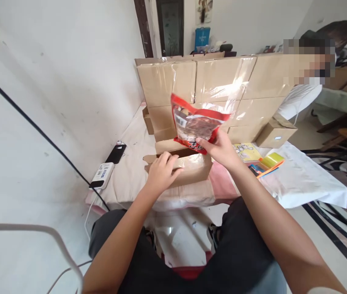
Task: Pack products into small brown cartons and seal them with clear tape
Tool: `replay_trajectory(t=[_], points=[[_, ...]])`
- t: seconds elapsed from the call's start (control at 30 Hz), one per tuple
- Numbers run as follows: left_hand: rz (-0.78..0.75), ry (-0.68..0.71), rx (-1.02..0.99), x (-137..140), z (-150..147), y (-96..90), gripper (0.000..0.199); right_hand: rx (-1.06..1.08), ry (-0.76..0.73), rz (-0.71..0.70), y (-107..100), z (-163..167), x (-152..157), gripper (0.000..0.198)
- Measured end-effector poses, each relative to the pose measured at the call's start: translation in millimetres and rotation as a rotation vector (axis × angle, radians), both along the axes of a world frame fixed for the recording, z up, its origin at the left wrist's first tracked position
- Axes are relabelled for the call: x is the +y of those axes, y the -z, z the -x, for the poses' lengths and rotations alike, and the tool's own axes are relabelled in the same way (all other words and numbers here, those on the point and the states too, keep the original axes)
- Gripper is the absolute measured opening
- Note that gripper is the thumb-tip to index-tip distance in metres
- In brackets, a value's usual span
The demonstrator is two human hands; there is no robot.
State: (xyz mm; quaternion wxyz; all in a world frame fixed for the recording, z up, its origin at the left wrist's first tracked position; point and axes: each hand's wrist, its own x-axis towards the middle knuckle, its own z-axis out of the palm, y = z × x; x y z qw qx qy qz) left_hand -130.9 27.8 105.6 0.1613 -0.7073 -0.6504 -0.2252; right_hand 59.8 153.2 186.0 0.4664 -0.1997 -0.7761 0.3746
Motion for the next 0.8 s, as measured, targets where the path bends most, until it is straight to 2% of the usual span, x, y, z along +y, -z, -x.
replay_trajectory(t=[0.07,0.17,0.3,0.4,0.5,0.6,0.7,0.8], points=[[-0.100,0.080,0.149,-9,-2,-4.9,0.019,-0.213,-0.101,-0.091,-4,9,5,0.037],[-0.171,0.142,0.282,-22,-2,-10.5,0.022,-0.615,-0.242,-0.191,-6,15,5,0.031],[-0.161,0.207,0.316,-35,-6,-2.9,0.023,-1.082,-0.158,-0.266,13,22,3,0.016],[-0.152,0.290,0.314,-43,-13,4.9,0.021,-1.229,-0.124,-0.291,39,32,3,0.016],[-0.132,0.325,0.288,-49,-16,4.5,0.018,-1.199,-0.184,-0.264,53,37,-1,0.017],[-0.134,0.324,0.200,-53,-6,-3.5,0.009,-0.952,-0.127,-0.249,41,24,-9,0.025],[-0.256,0.248,-0.019,-53,13,-8.0,0.022,-0.575,0.141,-0.277,20,-5,-11,0.024],[-0.294,0.055,-0.431,-45,32,1.3,0.065,-0.289,0.486,-0.240,16,-33,3,0.021]])
